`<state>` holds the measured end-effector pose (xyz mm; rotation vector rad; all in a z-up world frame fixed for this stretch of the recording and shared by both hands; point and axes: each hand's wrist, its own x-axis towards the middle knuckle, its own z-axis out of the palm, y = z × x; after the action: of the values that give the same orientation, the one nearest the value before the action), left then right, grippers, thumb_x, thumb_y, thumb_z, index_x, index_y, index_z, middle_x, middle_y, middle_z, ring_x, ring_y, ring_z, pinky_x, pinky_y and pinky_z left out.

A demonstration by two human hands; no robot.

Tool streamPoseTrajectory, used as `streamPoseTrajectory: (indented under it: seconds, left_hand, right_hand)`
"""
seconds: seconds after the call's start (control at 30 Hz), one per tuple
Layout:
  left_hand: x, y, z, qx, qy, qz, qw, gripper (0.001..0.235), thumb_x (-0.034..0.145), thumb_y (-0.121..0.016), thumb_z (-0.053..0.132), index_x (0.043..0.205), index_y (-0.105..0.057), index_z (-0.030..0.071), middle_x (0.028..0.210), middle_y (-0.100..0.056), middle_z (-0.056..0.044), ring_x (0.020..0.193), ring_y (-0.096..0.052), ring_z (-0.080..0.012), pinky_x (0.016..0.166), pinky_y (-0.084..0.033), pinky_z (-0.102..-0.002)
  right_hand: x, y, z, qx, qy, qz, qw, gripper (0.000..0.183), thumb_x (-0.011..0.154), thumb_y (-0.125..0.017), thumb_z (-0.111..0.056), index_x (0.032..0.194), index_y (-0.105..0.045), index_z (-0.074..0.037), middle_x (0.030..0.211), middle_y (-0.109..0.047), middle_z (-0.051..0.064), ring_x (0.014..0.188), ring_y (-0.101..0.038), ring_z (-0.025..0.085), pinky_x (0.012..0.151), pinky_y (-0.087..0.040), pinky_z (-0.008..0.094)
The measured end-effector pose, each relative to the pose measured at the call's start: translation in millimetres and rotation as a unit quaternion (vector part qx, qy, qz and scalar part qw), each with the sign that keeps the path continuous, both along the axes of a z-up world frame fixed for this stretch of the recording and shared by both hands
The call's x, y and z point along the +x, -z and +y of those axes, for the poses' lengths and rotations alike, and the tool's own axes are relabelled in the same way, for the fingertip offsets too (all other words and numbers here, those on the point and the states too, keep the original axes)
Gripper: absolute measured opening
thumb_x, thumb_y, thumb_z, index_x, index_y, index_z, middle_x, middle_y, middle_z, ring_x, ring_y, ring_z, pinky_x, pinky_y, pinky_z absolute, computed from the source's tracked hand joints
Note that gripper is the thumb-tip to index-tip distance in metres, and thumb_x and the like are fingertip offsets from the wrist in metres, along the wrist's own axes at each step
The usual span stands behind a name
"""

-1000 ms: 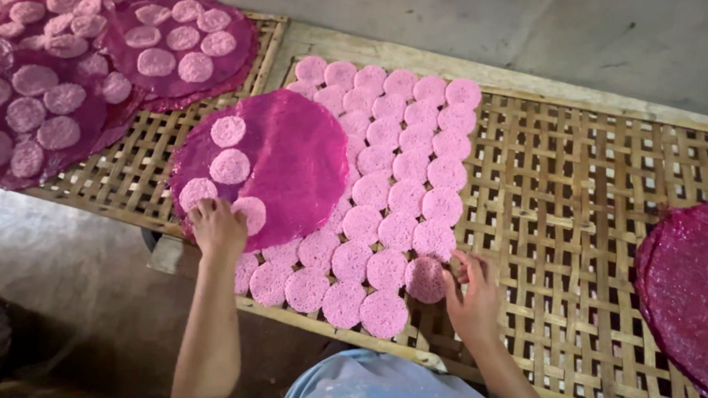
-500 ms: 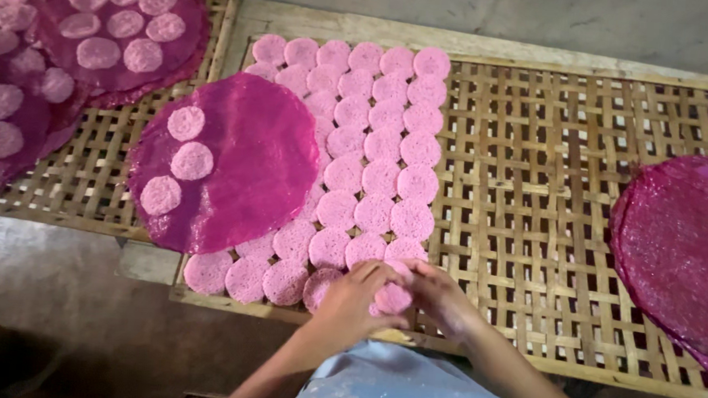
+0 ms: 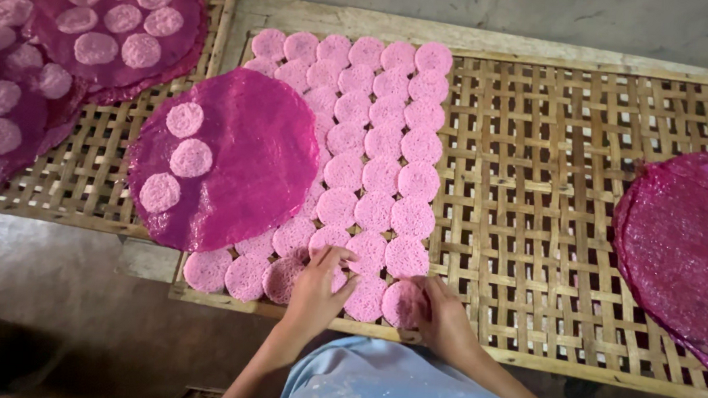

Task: The person arranges small pink circular items onto a woven bamboo tray, placing them in neat rows. They also handle larger pink circular sheets, moving them between trays and adjusting their positions.

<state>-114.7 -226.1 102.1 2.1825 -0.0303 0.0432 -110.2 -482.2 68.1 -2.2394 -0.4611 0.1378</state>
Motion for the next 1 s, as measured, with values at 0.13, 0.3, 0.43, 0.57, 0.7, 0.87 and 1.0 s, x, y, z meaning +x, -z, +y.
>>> streamPoseTrajectory:
  seconds: [0.13, 0.3, 0.43, 0.57, 0.7, 0.87, 1.0]
  left_hand:
    - [11, 0, 20, 0.025, -0.040, 0.066, 0.997, 0.033, 0.083, -0.079, 0.019, 0.112, -0.063, 0.013, 0.107, -0.069, -0.009, 0.092, -0.071, -0.0289, 0.076, -0.055, -0.042]
    - [23, 3, 54, 0.043, -0.073, 0.038, 0.996, 0.034, 0.081, -0.076, 0.015, 0.112, -0.064, 0.010, 0.107, -0.069, -0.012, 0.096, -0.071, -0.0277, 0.078, -0.056, -0.041]
    - [32, 5, 71, 0.027, -0.078, -0.007, 0.997, 0.030, 0.083, -0.076, 0.012, 0.110, -0.065, 0.006, 0.104, -0.070, -0.013, 0.096, -0.071, -0.0289, 0.079, -0.056, -0.040]
    - [38, 7, 73, 0.028, -0.072, -0.006, 0.997, 0.029, 0.083, -0.076, 0.011, 0.109, -0.064, 0.005, 0.103, -0.071, -0.013, 0.096, -0.071, -0.0286, 0.080, -0.056, -0.040]
    - [40, 8, 73, 0.021, -0.060, -0.007, 0.998, 0.027, 0.084, -0.075, 0.010, 0.108, -0.065, 0.005, 0.105, -0.071, -0.013, 0.095, -0.071, -0.0283, 0.079, -0.055, -0.039]
    - [37, 10, 73, 0.024, -0.062, 0.025, 0.997, 0.029, 0.083, -0.075, 0.011, 0.110, -0.065, 0.005, 0.105, -0.070, -0.013, 0.093, -0.070, -0.0285, 0.078, -0.056, -0.039]
    - [35, 10, 74, 0.028, -0.066, 0.042, 0.997, 0.028, 0.084, -0.075, 0.012, 0.110, -0.065, 0.006, 0.105, -0.071, -0.012, 0.090, -0.071, -0.0280, 0.078, -0.056, -0.039]
  right_hand:
    - [6, -6, 6, -0.001, 0.028, 0.050, 0.998, 0.040, 0.080, -0.069, 0.003, 0.119, -0.062, -0.001, 0.100, -0.068, 0.019, 0.086, -0.068, 0.034, 0.074, -0.056, 0.040]
    - [8, -25, 8, 0.052, 0.092, 0.204, 0.973, 0.037, 0.084, -0.070, -0.003, 0.120, -0.064, -0.005, 0.098, -0.078, 0.012, 0.090, -0.078, 0.022, 0.079, -0.060, 0.032]
    - [7, -33, -5, 0.051, 0.037, 0.074, 0.995, 0.034, 0.086, -0.073, -0.006, 0.119, -0.064, -0.004, 0.106, -0.075, 0.012, 0.097, -0.075, 0.021, 0.086, -0.056, 0.033]
    - [1, -14, -13, 0.036, -0.071, 0.002, 0.997, 0.032, 0.084, -0.073, -0.006, 0.116, -0.069, -0.005, 0.108, -0.074, 0.011, 0.102, -0.073, 0.026, 0.088, -0.057, 0.037]
    - [-13, 6, -17, -0.085, -0.180, 0.009, 0.980, 0.016, 0.081, -0.079, -0.012, 0.086, -0.064, -0.010, 0.099, -0.072, 0.006, 0.100, -0.070, 0.028, 0.085, -0.057, 0.038]
    - [-21, -1, -18, 0.073, -0.104, 0.019, 0.992, 0.034, 0.081, -0.071, -0.002, 0.114, -0.068, -0.007, 0.110, -0.071, 0.010, 0.097, -0.070, 0.030, 0.082, -0.058, 0.040]
    - [-12, -8, -8, -0.056, 0.123, 0.163, 0.977, 0.036, 0.084, -0.076, -0.013, 0.119, -0.068, -0.013, 0.105, -0.065, 0.006, 0.083, -0.071, 0.027, 0.070, -0.060, 0.037]
